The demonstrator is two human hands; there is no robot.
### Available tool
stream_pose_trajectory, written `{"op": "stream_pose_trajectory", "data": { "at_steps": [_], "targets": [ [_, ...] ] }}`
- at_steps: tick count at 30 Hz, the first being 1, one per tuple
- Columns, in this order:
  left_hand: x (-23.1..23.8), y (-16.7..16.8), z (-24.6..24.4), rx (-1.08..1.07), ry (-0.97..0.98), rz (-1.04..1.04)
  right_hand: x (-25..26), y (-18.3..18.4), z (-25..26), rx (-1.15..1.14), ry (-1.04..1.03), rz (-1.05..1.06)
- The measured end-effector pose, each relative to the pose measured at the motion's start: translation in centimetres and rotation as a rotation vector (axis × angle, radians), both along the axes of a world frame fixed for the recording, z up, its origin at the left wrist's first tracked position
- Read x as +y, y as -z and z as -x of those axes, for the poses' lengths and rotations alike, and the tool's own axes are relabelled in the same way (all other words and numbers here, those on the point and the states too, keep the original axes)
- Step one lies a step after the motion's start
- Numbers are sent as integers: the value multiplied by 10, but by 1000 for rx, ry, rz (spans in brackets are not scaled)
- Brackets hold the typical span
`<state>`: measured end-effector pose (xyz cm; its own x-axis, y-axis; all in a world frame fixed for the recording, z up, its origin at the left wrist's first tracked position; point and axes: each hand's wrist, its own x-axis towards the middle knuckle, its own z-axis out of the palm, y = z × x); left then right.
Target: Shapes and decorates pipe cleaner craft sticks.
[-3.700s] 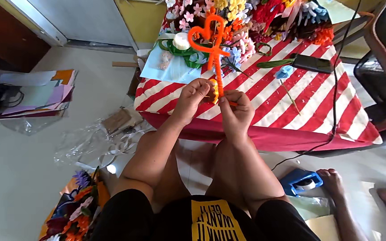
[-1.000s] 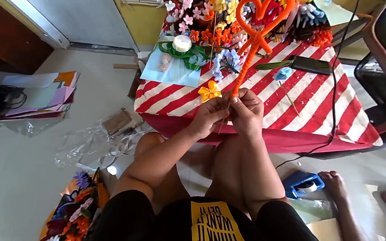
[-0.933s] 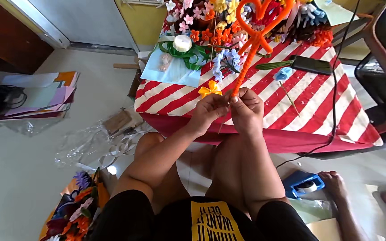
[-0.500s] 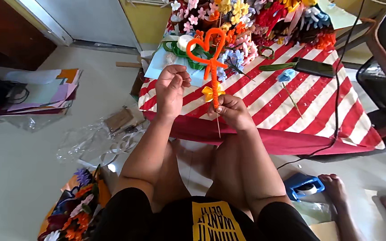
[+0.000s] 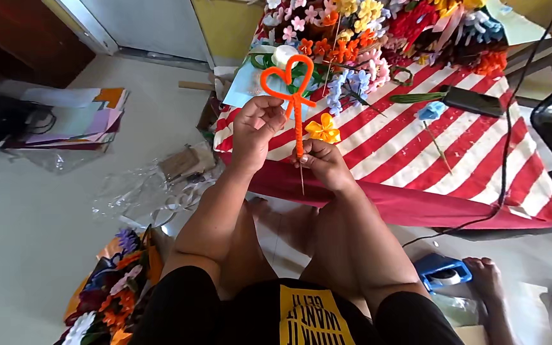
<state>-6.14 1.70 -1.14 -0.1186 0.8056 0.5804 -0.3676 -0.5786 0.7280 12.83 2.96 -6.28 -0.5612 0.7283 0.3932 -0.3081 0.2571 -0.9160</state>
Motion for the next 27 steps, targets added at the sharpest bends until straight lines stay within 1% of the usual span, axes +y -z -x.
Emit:
{"op": "stream_pose_trajectory", "data": {
  "at_steps": [3,7,11,17,21,27],
  "targets": [
    [1,0,8,57,7,-43,0,2,6,1,30,-63],
    [-1,-7,11,16,-1,-95,-3,5,16,-25,44,-133],
    [-6,-11,4,-40,-80,-118,-6,9,23,-57,31,-105],
    [-7,-15,8,-66,-103,-119,-6,11,24,-76,-41,-52],
    [-10,-23,20,45,-64,-73,-7,9,25,-137,-84,-28],
    [-18,-37,43,403,17,2,-5,10,22,-214,-153,-18]
  ]
}}
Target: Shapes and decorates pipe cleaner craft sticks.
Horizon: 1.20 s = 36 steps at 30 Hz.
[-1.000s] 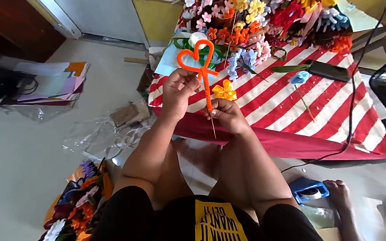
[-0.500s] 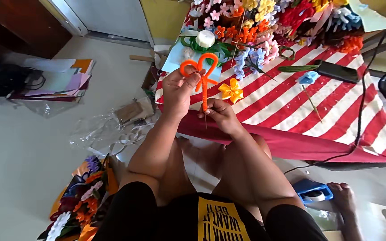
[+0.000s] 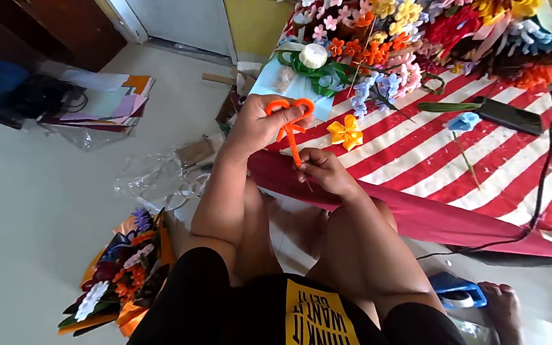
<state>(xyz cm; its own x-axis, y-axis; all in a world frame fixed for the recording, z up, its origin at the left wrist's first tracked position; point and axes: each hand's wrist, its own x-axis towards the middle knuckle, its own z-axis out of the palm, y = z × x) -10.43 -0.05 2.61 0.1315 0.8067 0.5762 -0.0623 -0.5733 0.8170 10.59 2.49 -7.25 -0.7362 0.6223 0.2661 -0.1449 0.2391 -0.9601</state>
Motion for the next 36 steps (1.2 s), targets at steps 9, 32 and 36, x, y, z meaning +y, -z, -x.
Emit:
{"op": "stream_pose_trajectory", "data": {
  "at_steps": [9,32,36],
  "targets": [
    [8,9,-13,-273,11,-24,-2,-1,2,70,91,17],
    [20,21,-17,-494,84,-31,-3,0,1,173,141,43],
    [18,21,-18,-581,133,-51,-3,-1,0,174,142,46]
  ]
}}
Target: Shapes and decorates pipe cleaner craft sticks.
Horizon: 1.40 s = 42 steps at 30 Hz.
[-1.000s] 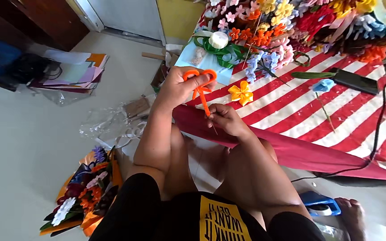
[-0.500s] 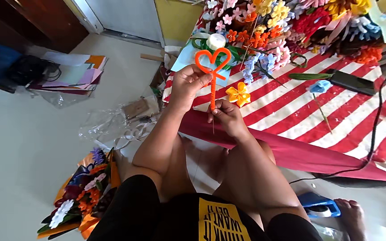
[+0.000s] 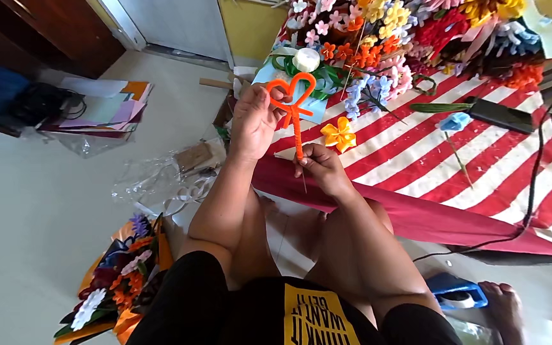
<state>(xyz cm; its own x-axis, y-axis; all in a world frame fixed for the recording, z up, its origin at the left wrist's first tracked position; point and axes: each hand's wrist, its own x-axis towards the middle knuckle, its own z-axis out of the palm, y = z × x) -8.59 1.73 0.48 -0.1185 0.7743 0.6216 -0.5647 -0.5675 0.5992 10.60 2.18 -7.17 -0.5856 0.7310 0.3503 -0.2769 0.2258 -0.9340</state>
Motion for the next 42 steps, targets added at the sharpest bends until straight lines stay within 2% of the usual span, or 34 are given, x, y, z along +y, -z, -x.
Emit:
{"op": "stream_pose_trajectory", "data": {
  "at_steps": [4,8,9,12,15,20,23,29,32,36,39,42],
  "targets": [
    [-1,1,-7,-83,43,-8,0,0,0,16,17,1],
    [4,6,-13,-29,40,-1,-1,-1,1,44,61,11],
    [5,7,-15,11,21,22,-2,-1,1,60,79,16],
    [4,12,-29,310,-44,128,-1,-4,-4,129,155,28],
    [-12,17,-54,545,35,265,-2,-14,-17,207,312,-7],
    [-22,43,-101,498,138,389,-2,-34,-49,320,558,-133],
    [-22,47,-116,453,198,357,-1,-38,-57,327,643,-164],
    [-10,44,-130,434,-7,160,-2,-37,-55,320,633,-153],
    [-10,43,-141,373,-12,147,0,-40,-64,373,553,-151],
    [-10,42,-151,275,129,198,1,-44,-72,482,444,-71],
    [-10,36,-155,173,365,298,3,-45,-79,513,370,-14],
    [-12,27,-155,54,675,498,6,-44,-88,513,288,23]
  ]
}}
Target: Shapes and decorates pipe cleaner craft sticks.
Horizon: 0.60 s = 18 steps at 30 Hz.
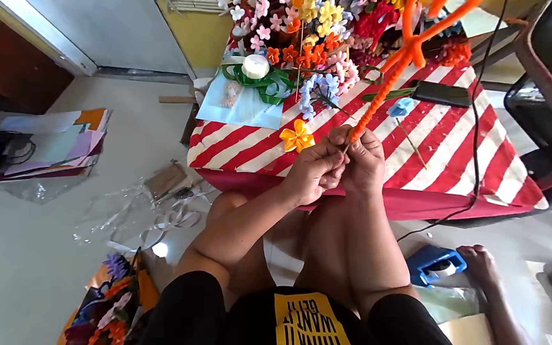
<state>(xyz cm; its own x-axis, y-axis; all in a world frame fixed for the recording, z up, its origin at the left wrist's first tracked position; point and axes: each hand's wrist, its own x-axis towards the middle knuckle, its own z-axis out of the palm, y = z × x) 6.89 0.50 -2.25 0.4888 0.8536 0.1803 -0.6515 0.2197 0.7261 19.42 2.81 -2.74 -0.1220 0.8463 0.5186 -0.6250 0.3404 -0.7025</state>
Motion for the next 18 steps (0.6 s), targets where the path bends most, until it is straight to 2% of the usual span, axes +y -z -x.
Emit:
{"op": "stream_pose_trajectory", "data": {
  "at_steps": [3,5,7,10,13,18],
  "targets": [
    [1,5,4,-241,348,206,2,2,-3,44,-116,-15],
    [4,8,7,-297,456,222,1,2,-1,54,-132,-15],
    [7,5,12,-148,329,121,-3,0,0,-15,-38,-10],
    [10,6,18,178,-63,-127,-4,0,6,-162,198,-16],
    [9,12,20,202,-318,-225,-5,2,14,-294,369,-98],
    [7,11,33,227,-499,-340,-8,7,31,-565,528,-258]
  ]
}}
